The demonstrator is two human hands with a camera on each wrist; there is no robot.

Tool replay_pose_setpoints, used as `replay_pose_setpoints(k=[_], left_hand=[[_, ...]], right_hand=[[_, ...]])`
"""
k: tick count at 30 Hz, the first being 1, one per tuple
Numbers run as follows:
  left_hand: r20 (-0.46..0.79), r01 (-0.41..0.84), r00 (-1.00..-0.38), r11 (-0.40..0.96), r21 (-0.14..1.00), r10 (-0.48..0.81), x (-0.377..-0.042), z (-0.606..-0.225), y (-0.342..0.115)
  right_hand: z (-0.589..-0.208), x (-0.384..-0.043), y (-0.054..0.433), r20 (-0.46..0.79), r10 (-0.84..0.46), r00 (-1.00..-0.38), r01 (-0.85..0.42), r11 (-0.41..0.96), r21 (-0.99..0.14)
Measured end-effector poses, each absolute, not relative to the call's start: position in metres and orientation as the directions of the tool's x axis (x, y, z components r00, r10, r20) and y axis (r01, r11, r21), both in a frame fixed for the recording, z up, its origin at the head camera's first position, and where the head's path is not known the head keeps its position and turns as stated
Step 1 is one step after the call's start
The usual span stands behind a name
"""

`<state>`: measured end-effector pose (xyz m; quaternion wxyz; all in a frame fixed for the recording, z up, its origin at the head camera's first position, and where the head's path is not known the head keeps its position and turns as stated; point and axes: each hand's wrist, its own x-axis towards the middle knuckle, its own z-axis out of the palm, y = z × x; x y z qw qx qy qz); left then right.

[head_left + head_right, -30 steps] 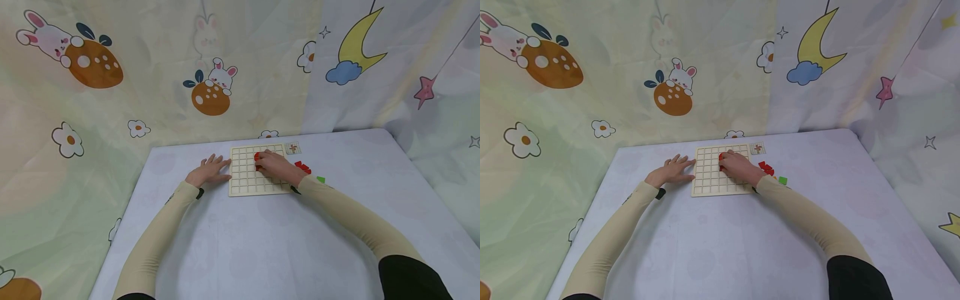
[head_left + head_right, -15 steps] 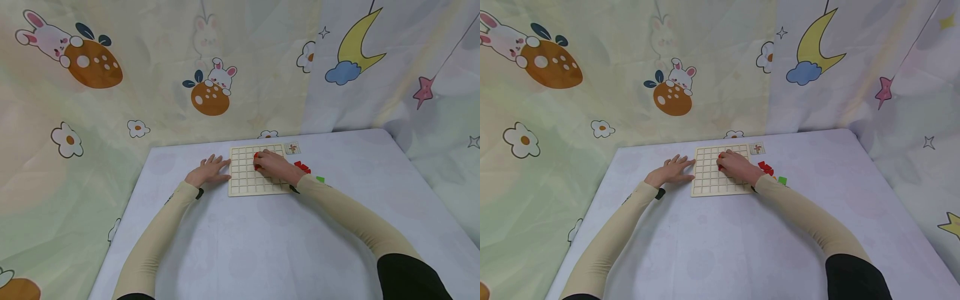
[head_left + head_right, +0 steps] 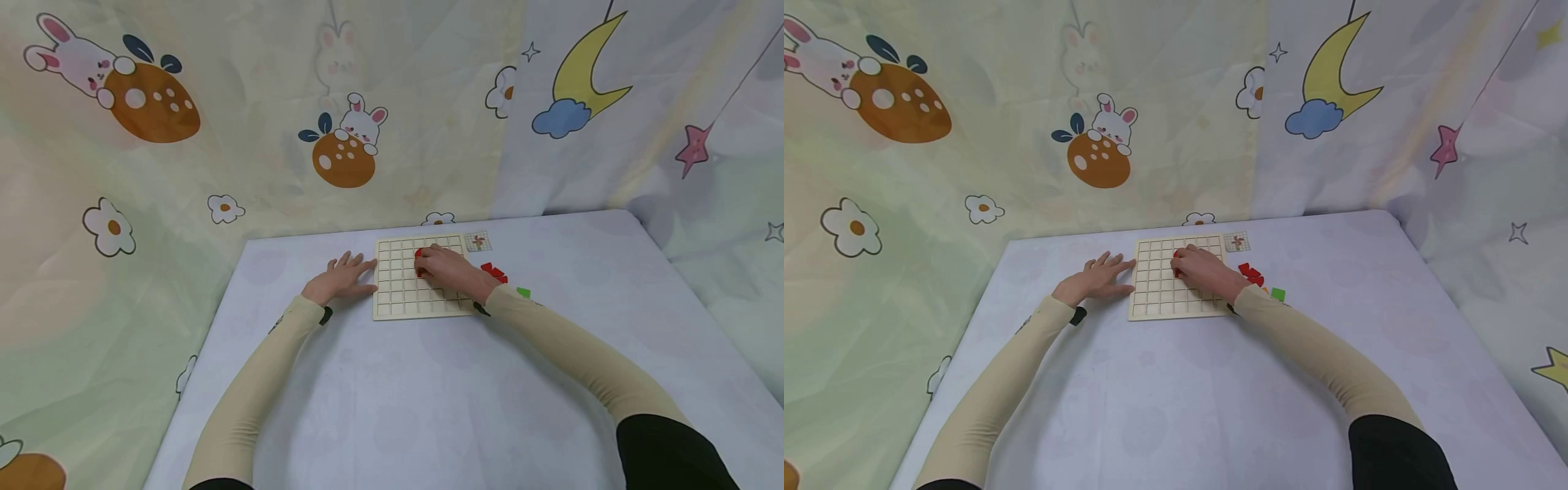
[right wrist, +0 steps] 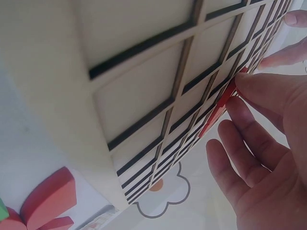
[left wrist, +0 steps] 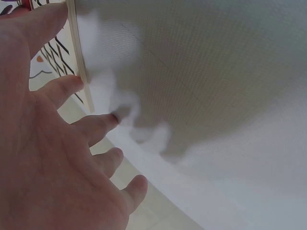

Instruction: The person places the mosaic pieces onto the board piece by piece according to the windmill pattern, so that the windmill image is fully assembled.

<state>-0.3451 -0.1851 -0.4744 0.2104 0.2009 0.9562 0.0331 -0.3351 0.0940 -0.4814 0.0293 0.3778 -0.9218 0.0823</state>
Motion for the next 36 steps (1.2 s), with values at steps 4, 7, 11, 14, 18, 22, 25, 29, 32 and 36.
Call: replay_pose_setpoints(k=[4, 7, 11, 14, 18, 22, 25, 29, 32, 36], left_hand=[[-0.395, 0.366, -0.83, 0.919, 0.15, 0.394, -0.3457, -0.4751, -0.1852], [-0.398, 0.365, -0.829, 0.919, 0.146, 0.393, -0.3459, -0.4757, -0.1853], [-0.396, 0.365, -0.829, 0.919, 0.148, 0.394, -0.3457, -0.4762, -0.1857], [-0.392, 0.366, -0.831, 0.918, 0.15, 0.396, -0.3454, -0.476, -0.1863], [-0.388, 0.364, -0.832, 0.918, 0.158, 0.397, -0.345, -0.4751, -0.1868], [-0.392, 0.365, -0.831, 0.918, 0.151, 0.395, -0.3455, -0.4753, -0.1868], [-0.392, 0.367, -0.831, 0.919, 0.144, 0.394, -0.3466, -0.4763, -0.1867], [-0.39, 0.368, -0.832, 0.919, 0.143, 0.394, -0.3476, -0.4781, -0.1867], [-0.39, 0.372, -0.831, 0.917, 0.142, 0.397, -0.3479, -0.479, -0.1867], [-0.389, 0.375, -0.83, 0.916, 0.141, 0.4, -0.3478, -0.479, -0.1867]], right_hand=[[-0.4807, -0.3347, 0.0922, 0.106, -0.691, -0.715, -0.699, 0.701, -0.141], [-0.4811, -0.3349, 0.092, 0.099, -0.688, -0.719, -0.695, 0.705, -0.142], [-0.4823, -0.3354, 0.094, 0.097, -0.676, -0.731, -0.682, 0.718, -0.136], [-0.4835, -0.3363, 0.0957, 0.091, -0.662, -0.744, -0.668, 0.731, -0.143], [-0.4851, -0.3377, 0.0972, 0.085, -0.652, -0.754, -0.655, 0.736, -0.168], [-0.4855, -0.3377, 0.0978, 0.093, -0.645, -0.759, -0.649, 0.736, -0.191], [-0.4855, -0.3374, 0.0978, 0.102, -0.631, -0.769, -0.638, 0.745, -0.197], [-0.4863, -0.3373, 0.0974, 0.111, -0.607, -0.787, -0.616, 0.761, -0.205], [-0.4869, -0.3377, 0.0965, 0.114, -0.598, -0.794, -0.607, 0.768, -0.204], [-0.4874, -0.3391, 0.0949, 0.11, -0.602, -0.791, -0.611, 0.768, -0.193]])
